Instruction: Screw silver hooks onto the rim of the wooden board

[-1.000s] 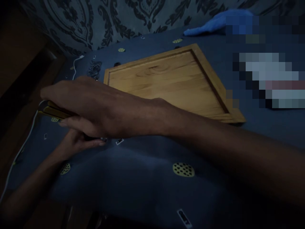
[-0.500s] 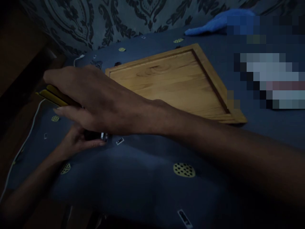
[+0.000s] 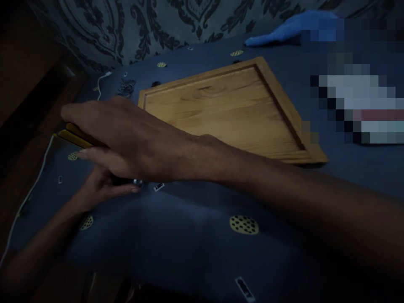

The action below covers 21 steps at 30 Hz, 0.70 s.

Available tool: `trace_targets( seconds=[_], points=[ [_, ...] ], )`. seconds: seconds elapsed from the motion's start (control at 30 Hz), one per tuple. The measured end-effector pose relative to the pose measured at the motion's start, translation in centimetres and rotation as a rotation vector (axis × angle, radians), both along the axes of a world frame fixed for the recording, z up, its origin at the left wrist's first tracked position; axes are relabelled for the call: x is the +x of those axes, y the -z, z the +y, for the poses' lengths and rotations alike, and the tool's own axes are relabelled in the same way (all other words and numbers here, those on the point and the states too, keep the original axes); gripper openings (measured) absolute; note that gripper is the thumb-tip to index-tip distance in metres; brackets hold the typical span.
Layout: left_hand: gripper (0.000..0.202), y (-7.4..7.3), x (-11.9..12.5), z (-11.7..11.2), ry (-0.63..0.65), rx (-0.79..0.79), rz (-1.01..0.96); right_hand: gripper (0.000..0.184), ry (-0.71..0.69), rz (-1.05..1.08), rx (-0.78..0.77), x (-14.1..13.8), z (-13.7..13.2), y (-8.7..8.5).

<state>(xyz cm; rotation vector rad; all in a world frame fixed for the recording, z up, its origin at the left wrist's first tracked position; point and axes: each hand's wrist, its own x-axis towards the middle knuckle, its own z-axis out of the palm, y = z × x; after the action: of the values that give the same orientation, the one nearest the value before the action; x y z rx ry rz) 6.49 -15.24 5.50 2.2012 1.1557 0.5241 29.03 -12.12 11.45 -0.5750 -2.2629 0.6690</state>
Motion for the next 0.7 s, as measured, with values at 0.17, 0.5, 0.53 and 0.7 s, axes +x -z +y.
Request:
trace_targets(
  seconds=[0.17,0.5,0.53,0.7],
  points=[
    [0.046,-0.06,0.02,-0.03,-0.009,-0.006,-0.011,0.013,-0.033,-0.022,-0.024,0.11,-0.02,-0.1],
    [0.05,-0.02,0.24,-0.11,-0.045,-0.057,-0.032,0.011,-0.156,-0.097,-0.043,0.66,0.17,-0.36],
    [0.05,-0.03,0.27,-0.1,-0.046,-0.062,-0.035,0.011,-0.161,-0.097,-0.041,0.68,0.19,-0.38],
    [0.05,-0.05,0.27,-0.13,-0.037,-0.064,-0.053,0.014,-0.177,-0.063,-0.05,0.69,0.39,-0.18]
  ],
)
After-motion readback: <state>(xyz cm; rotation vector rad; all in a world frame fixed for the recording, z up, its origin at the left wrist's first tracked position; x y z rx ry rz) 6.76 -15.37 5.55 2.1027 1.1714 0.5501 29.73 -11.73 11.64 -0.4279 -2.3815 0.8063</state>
